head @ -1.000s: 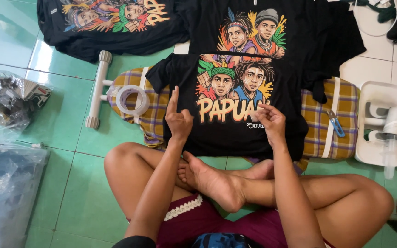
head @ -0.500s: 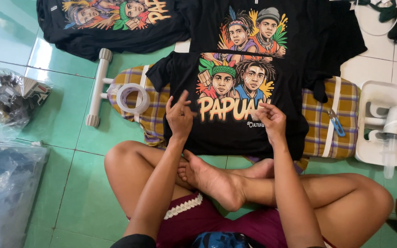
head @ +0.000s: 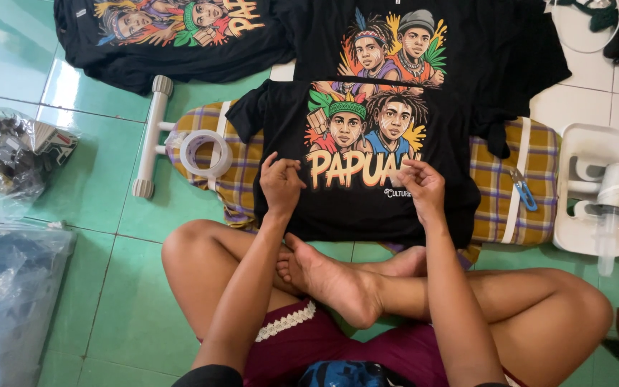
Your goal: The person is using adhesive tape to remove lint and small debris from the surface of printed t-shirts laid out on the floor and an ironing board.
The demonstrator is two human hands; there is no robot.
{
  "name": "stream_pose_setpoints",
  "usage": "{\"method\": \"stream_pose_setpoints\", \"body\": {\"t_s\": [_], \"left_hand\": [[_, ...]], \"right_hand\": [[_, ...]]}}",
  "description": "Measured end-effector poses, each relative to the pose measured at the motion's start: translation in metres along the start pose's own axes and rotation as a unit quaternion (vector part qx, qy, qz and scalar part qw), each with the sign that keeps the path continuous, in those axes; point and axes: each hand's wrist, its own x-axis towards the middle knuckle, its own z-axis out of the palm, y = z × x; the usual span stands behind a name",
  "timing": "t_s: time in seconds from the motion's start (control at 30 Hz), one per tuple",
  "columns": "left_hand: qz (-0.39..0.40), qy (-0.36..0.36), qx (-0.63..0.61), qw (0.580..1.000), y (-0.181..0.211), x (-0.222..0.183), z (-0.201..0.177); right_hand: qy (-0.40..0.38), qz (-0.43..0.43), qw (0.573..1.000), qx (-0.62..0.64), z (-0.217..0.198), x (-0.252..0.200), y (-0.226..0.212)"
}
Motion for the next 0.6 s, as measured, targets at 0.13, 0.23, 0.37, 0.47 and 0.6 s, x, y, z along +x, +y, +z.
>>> {"method": "stream_pose_setpoints", "body": {"t_s": [0.13, 0.23, 0.37, 0.47, 0.6], "left_hand": [[0.021, -0.103, 0.009, 0.994, 0.028, 0.008, -0.006], [0.009, -0.186, 0.004, 0.983, 0.009, -0.001, 0.004], [-0.013, -0.304, 0.096, 0.948, 0.034, 0.006, -0.006], [-0.036, -0.368, 0.174, 0.913, 0.038, 0.006, -0.008], [-0.061, -0.377, 0.183, 0.906, 0.026, 0.002, -0.002]], "right_hand": [[0.006, 0.003, 1.000, 0.001, 0.004, -0.002, -0.008], [0.010, 0.003, 1.000, 0.002, 0.006, -0.003, -0.011], [0.007, -0.002, 1.000, -0.007, 0.004, -0.002, -0.008], [0.019, 0.010, 1.000, -0.010, 0.008, -0.005, -0.007], [0.022, 0.004, 0.999, -0.028, 0.009, -0.007, -0.010]]}}
